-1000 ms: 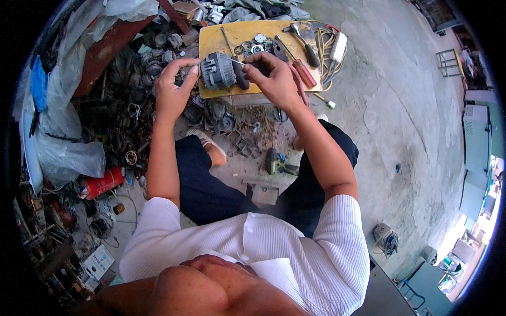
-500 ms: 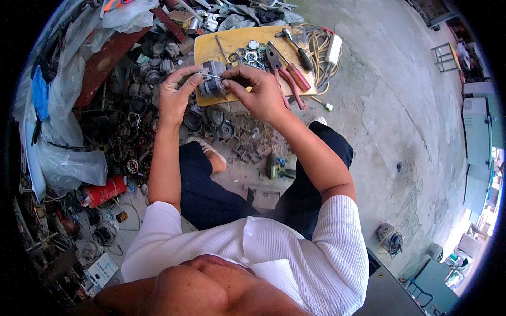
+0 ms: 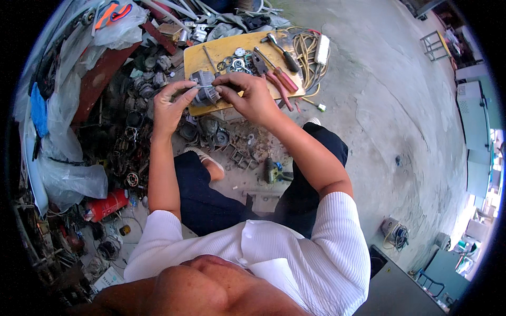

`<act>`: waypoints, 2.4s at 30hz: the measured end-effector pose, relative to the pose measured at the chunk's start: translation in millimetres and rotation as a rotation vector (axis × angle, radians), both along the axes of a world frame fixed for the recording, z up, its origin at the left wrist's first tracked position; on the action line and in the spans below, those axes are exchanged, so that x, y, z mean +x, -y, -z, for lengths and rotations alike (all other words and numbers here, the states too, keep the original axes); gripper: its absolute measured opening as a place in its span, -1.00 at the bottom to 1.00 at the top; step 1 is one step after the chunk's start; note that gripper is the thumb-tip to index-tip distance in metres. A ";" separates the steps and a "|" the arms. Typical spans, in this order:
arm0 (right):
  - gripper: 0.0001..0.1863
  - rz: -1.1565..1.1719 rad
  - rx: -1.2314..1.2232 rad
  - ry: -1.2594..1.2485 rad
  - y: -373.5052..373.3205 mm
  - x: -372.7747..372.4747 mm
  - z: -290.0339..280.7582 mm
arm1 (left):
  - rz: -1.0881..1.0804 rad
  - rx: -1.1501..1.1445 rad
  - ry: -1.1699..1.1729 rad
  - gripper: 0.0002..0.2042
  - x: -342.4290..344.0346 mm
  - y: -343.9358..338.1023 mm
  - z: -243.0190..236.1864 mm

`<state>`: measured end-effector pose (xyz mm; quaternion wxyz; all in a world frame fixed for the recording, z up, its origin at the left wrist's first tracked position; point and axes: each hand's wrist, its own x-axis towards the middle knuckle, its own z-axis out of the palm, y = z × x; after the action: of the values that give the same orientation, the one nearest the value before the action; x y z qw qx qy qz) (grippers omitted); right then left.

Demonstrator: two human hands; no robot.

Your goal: The person disassembles and reassembles motor components by hand and using a screwdriver to remove parts.

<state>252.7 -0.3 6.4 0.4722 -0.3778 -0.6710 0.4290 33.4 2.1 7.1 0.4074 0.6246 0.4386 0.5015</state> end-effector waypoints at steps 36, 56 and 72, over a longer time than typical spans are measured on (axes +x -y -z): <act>-0.80 -0.107 -0.271 -0.091 -0.9 16.9 1.2 | 0.006 0.018 -0.168 -0.88 22.3 3.1 -8.9; -0.74 -0.014 -0.193 0.064 0.3 12.6 -1.7 | -0.001 0.068 -0.196 -0.86 21.9 1.7 -6.6; -0.54 0.494 -0.160 0.561 -62.2 45.0 33.1 | -0.256 -0.043 -0.183 -0.69 -9.4 -12.5 -6.7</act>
<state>297.7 61.9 -26.7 0.3284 -0.6664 -0.6275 0.2331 24.1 14.6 13.8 0.3118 0.5980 0.5606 0.4805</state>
